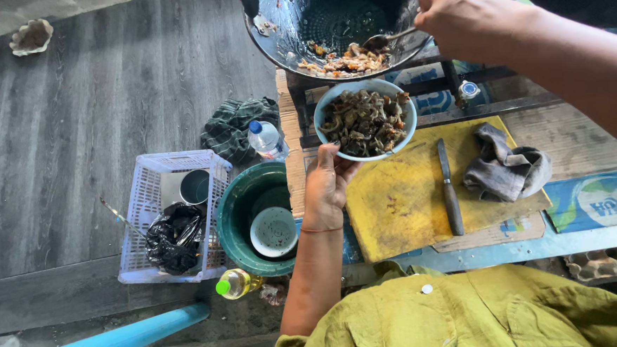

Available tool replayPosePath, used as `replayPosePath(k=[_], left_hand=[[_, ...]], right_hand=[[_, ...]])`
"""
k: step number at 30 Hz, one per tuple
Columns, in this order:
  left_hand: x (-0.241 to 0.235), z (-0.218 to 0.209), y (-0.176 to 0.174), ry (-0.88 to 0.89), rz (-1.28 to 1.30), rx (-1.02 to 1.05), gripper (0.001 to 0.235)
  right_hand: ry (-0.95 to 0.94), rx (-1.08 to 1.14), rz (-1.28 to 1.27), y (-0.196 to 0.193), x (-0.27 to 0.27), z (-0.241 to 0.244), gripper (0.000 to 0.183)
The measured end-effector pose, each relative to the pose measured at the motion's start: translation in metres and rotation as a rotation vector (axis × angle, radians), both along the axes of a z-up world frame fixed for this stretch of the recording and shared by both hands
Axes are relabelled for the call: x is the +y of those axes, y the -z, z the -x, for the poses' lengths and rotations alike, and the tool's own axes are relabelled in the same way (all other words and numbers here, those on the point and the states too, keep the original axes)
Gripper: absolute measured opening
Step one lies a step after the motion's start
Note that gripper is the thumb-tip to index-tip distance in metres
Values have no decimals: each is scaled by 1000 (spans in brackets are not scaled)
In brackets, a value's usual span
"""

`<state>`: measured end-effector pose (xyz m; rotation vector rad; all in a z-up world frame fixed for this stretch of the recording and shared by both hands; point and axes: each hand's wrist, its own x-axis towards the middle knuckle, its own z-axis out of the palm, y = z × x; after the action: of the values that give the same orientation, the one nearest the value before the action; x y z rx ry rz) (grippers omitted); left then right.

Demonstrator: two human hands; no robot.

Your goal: The person scoops food from a pan into a bowl by hand using a spoon.

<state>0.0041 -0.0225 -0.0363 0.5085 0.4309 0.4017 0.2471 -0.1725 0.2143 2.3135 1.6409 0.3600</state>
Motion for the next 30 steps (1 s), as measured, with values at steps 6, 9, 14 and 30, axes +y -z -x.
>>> replayPosePath(k=[6, 9, 14, 30], left_hand=[[-1, -1, 0, -3, 1, 3, 43], [0, -1, -3, -17, 23, 24, 42], [-2, -3, -7, -18, 34, 21, 41], [-4, -2, -6, -12, 39, -66, 38]], right_hand=[[90, 194, -14, -10, -6, 30, 38], [-19, 245, -136, -9, -13, 38, 41], [6, 180, -77, -1, -20, 48, 37], [28, 155, -97, 2, -20, 53, 44]])
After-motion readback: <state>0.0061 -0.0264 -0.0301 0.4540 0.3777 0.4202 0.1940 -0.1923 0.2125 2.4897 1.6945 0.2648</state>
